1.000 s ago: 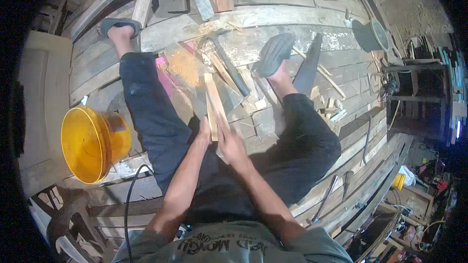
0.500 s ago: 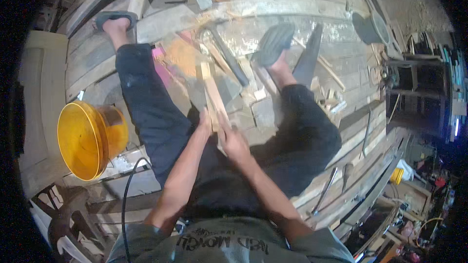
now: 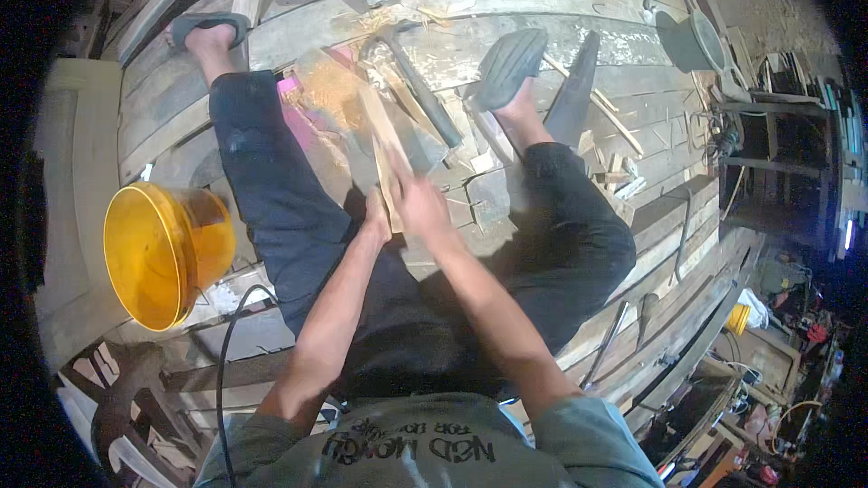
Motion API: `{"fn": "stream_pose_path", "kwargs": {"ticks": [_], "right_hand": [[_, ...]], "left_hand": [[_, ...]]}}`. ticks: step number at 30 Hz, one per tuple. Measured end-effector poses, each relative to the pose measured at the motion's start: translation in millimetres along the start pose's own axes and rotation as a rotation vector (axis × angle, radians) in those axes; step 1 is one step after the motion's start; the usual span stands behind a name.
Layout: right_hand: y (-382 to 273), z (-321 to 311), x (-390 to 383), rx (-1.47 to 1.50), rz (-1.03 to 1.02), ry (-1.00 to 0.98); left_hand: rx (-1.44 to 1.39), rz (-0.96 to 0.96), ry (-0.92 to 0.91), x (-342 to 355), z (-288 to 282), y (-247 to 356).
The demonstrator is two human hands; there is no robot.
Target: Shaping a piece of wood using a hammer and chisel while seated on a workshop floor.
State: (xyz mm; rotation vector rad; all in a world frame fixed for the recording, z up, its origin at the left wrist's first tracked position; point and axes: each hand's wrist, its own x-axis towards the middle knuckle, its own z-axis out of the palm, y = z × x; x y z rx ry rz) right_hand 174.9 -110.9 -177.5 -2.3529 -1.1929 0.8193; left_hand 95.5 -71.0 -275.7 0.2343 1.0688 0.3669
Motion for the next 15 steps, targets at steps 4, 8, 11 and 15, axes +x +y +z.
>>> {"fn": "stream_pose_path", "kwargs": {"ticks": [4,8,11,15], "right_hand": [[-16,1,8,0.081,-0.059,0.07],[21,8,-91,0.064,-0.153,0.037],[6,8,-43,0.018,-0.063,-0.026],[-15,8,36,0.054,-0.026,0.075]], "left_hand": [[0.195,-0.01,-0.15,24,-30,-12],[0.0,-0.055,-0.025,2,-9,-4],[-0.002,0.021,0.032,7,-11,-8],[0.081,-0.024,-0.074,14,-8,0]]}}
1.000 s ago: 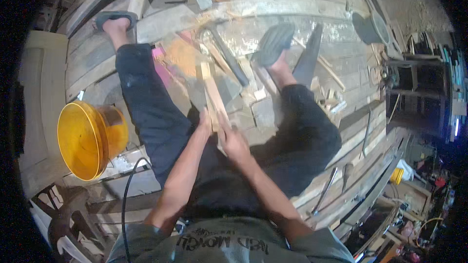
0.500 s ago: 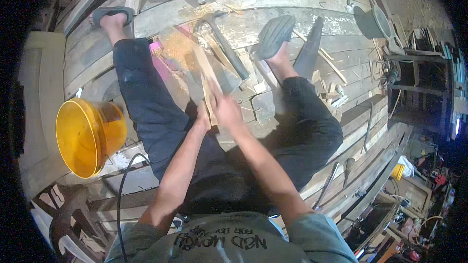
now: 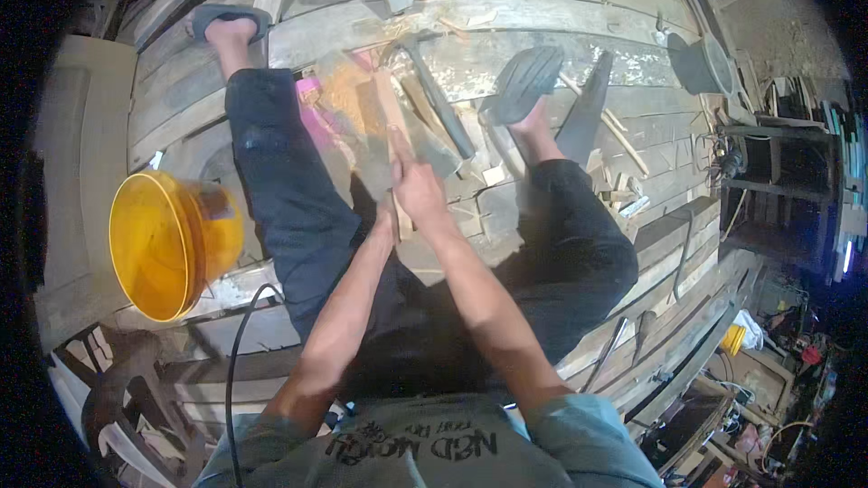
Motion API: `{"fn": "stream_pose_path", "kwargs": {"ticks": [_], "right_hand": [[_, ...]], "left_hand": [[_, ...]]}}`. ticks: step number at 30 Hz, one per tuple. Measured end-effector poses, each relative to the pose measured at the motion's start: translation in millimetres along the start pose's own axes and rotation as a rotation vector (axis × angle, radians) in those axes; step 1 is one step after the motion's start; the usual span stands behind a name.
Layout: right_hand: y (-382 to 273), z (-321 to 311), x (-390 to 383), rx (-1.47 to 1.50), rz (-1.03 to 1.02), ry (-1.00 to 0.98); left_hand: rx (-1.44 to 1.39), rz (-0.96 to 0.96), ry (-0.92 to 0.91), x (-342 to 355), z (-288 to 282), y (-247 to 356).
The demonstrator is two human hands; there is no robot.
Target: Shaping a piece of wood using a hammer and chisel while seated on a workshop floor.
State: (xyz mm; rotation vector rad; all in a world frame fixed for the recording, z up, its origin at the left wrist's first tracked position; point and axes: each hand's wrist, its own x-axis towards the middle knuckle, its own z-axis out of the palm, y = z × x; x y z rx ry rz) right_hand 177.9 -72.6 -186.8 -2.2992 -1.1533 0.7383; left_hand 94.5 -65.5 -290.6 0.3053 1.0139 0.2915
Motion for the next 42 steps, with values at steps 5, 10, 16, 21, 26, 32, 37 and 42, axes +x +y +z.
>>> {"fn": "stream_pose_path", "kwargs": {"ticks": [5,10,16,21,26,32,37,42], "right_hand": [[41,-3,-120,0.014,-0.202,0.022],[1,-11,-43,-0.067,0.05,-0.166],[34,-4,-83,0.066,-0.034,-0.092],[23,-5,-76,-0.002,-0.069,-0.077],[2,-10,-2,0.022,-0.084,0.05],[19,-14,-99,0.004,0.065,-0.12],[-4,-16,-11,-0.037,-0.009,-0.072],[31,-5,-101,0.118,-0.019,-0.156]], "left_hand": [[-0.036,-0.051,0.171,-12,3,1],[-0.212,0.019,0.137,-5,0,-11],[-0.139,-0.101,0.071,-11,6,-1],[0.044,-0.07,0.147,-5,-4,-4],[-0.256,-0.032,0.068,-22,12,5],[-0.117,-0.058,0.149,-13,0,-8],[0.098,-0.053,-0.104,13,-23,-8],[-0.143,0.076,0.11,18,-17,-14]]}}
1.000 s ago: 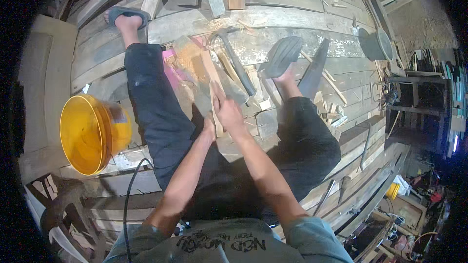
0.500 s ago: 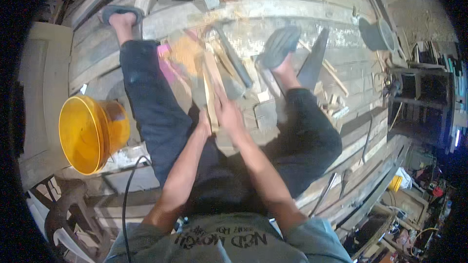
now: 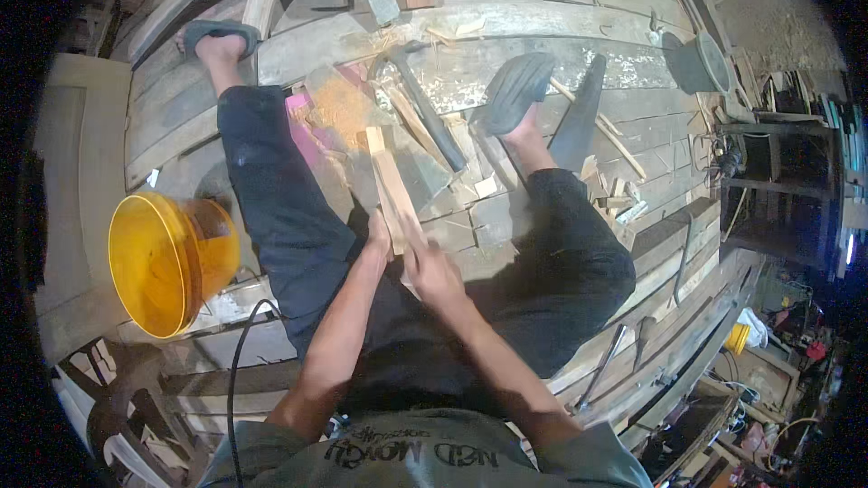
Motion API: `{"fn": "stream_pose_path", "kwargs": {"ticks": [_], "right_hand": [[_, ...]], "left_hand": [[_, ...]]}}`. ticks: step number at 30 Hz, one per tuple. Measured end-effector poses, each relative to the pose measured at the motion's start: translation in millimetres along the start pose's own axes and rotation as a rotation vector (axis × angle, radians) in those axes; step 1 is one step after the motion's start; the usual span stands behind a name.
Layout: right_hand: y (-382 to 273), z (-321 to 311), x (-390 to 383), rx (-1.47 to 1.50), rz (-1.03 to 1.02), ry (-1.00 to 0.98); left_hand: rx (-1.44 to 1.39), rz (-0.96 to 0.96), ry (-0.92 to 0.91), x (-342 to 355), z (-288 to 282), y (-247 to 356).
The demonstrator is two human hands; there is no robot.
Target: Shaping a piece of wood using a hammer and chisel while seated on a workshop floor.
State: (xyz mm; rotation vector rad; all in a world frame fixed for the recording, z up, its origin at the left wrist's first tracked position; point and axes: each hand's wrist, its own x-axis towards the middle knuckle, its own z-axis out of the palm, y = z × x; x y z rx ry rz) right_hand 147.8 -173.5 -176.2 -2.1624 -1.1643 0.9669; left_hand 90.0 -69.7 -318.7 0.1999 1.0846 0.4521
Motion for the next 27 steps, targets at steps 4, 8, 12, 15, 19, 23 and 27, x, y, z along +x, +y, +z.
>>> {"fn": "stream_pose_path", "kwargs": {"ticks": [4,8,12,15,19,23,27], "right_hand": [[-36,-6,20,-0.074,0.021,-0.019],[-33,-16,83,-0.101,0.039,0.074],[4,3,7,-0.091,-0.031,0.039],[-2,6,-11,-0.153,0.026,0.02],[-28,-14,72,-0.157,0.032,0.051],[-26,-10,53,-0.049,0.029,0.016],[17,-3,-16,-0.159,-0.046,0.005]], "left_hand": [[0.075,-0.007,0.001,-2,-14,7],[0.143,-0.127,-0.073,-34,21,19],[0.082,-0.04,-0.02,-23,17,19],[0.075,-0.063,-0.016,-17,-7,2],[0.062,-0.087,-0.046,-8,-1,3],[0.007,-0.108,-0.053,-14,2,11],[0.127,-0.048,-0.033,-18,6,11]]}}
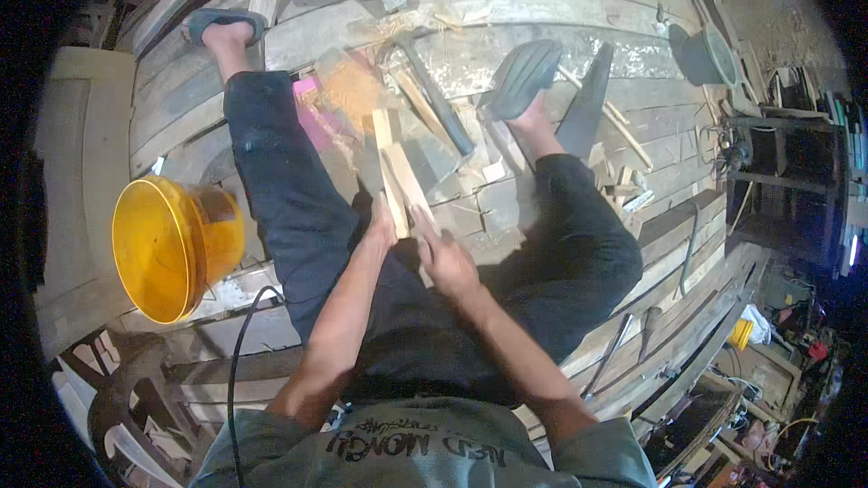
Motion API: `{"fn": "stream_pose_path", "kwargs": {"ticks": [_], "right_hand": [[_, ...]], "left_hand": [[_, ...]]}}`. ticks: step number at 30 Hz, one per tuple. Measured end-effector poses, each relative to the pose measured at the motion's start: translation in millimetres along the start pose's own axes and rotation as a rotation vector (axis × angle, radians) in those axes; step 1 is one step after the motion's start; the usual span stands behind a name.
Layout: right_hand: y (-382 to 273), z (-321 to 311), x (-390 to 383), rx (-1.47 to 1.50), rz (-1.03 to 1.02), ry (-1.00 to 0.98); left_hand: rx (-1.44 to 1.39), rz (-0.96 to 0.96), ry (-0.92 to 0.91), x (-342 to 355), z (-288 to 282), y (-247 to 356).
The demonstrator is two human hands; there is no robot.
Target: Shaping a piece of wood using a hammer and chisel while seated on a workshop floor.
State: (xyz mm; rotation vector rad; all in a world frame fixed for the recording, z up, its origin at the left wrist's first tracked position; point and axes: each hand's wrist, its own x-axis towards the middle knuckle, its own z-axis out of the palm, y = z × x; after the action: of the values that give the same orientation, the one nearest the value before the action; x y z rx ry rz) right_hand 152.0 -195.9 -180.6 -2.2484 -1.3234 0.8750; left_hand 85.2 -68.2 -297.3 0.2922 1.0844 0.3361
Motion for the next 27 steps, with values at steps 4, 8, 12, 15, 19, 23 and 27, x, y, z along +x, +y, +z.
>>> {"fn": "stream_pose_path", "kwargs": {"ticks": [4,8,12,15,19,23,27], "right_hand": [[-29,-19,87,0.01,0.023,0.074],[-34,-8,75,0.099,0.073,0.023],[-26,7,-3,0.029,0.012,0.005],[-36,-8,50,0.004,0.053,-0.015],[-28,5,88,0.016,0.054,0.07],[-11,17,11,0.088,-0.006,0.038],[-29,-10,52,0.041,0.072,0.023]], "left_hand": [[-0.007,-0.025,0.034,-4,9,6],[-0.036,-0.028,-0.059,-1,-1,3],[-0.04,0.01,-0.005,11,-17,6],[-0.133,-0.033,0.039,6,-2,5],[0.054,-0.027,-0.046,-2,2,9],[-0.015,0.054,0.022,-4,-2,13],[-0.095,-0.005,0.053,-12,11,10]]}}
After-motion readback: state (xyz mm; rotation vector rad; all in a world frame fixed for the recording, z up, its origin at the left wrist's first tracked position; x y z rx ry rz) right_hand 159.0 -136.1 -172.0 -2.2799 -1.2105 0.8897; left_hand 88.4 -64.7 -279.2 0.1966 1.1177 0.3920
